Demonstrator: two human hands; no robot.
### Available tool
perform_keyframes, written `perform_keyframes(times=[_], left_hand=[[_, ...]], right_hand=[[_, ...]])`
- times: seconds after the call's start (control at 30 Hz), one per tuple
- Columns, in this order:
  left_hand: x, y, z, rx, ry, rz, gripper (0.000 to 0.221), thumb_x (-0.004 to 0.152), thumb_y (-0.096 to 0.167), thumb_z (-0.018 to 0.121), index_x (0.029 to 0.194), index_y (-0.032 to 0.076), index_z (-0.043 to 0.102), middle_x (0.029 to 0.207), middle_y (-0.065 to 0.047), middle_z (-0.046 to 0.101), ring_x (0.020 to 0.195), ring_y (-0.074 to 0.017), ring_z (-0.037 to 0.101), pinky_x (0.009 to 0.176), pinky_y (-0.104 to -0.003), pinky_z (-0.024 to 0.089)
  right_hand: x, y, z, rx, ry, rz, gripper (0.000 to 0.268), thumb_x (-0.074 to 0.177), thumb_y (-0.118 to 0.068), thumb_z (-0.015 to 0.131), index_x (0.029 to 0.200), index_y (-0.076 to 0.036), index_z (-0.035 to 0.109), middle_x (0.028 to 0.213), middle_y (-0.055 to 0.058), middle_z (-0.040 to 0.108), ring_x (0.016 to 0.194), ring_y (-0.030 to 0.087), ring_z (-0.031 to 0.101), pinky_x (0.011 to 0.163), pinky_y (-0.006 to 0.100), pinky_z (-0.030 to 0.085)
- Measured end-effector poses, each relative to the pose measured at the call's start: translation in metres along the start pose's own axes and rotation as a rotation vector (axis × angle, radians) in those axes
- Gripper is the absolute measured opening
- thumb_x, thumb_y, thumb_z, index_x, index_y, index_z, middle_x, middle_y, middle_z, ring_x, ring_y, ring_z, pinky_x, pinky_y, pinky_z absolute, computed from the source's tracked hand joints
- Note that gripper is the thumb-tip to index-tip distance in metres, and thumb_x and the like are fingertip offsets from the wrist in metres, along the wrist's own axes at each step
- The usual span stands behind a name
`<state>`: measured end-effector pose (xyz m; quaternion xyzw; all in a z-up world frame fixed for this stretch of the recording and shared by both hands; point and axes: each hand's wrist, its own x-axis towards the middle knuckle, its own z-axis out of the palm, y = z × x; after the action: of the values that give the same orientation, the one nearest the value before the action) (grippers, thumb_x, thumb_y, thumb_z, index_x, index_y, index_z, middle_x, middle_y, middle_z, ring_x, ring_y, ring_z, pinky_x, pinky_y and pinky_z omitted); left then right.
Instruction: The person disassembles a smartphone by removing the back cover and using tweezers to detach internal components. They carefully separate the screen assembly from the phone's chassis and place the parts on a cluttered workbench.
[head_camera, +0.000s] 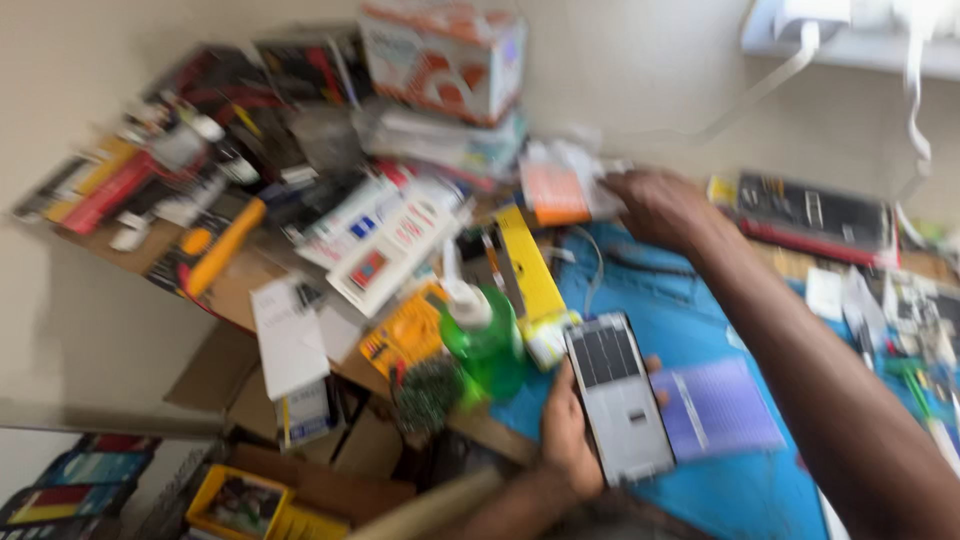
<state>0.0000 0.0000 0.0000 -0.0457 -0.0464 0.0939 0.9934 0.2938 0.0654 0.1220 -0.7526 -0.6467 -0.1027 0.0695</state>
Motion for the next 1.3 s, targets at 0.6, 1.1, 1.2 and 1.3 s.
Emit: perform_keyframes(times=[0.6,1.1,1.2,1.3], left_hand=[[-0.051,0.0,0.057,0.305,0.058,0.029,0.064,0.109,0.051,0.035,0.155,0.008,0.042,0.147,-0.024,0.054,0.124,-0.0421,0.06,0.109,-0.056,0.048],[-0.047,-0.013,0.111,0.576,0.181,0.256,0.064,0.104,0.052,0.036,0.157,0.015,0.039,0.158,-0.007,0.046,0.137,-0.036,0.047,0.111,-0.064,0.036],[-0.039,-0.017,0.105,0.566,0.263,0.253,0.061,0.103,0.053,0.038,0.156,0.023,0.04,0.157,-0.002,0.047,0.139,-0.0317,0.047,0.114,-0.063,0.035],[-0.031,-0.021,0.093,0.598,0.207,0.237,0.062,0.103,0.052,0.04,0.156,0.02,0.042,0.157,-0.003,0.049,0.139,-0.0333,0.048,0.116,-0.062,0.035]], right_hand=[[-0.254,-0.102,-0.087,0.125,-0.335,0.255,0.105,0.065,-0.049,0.086,0.153,-0.008,0.046,0.143,0.017,0.055,0.133,0.035,0.045,0.116,0.05,0.028],[-0.321,-0.121,-0.069,-0.049,0.204,0.16,0.039,0.085,-0.023,0.074,0.121,-0.008,0.068,0.118,0.012,0.073,0.108,0.029,0.072,0.092,0.042,0.057],[-0.357,-0.078,-0.086,-0.084,0.386,0.445,0.039,0.088,-0.026,0.079,0.12,-0.007,0.07,0.113,0.015,0.074,0.102,0.033,0.072,0.082,0.043,0.058],[-0.401,-0.003,-0.124,-0.155,0.429,0.966,0.038,0.096,-0.034,0.073,0.126,-0.01,0.072,0.113,0.02,0.073,0.105,0.039,0.07,0.089,0.048,0.056]])
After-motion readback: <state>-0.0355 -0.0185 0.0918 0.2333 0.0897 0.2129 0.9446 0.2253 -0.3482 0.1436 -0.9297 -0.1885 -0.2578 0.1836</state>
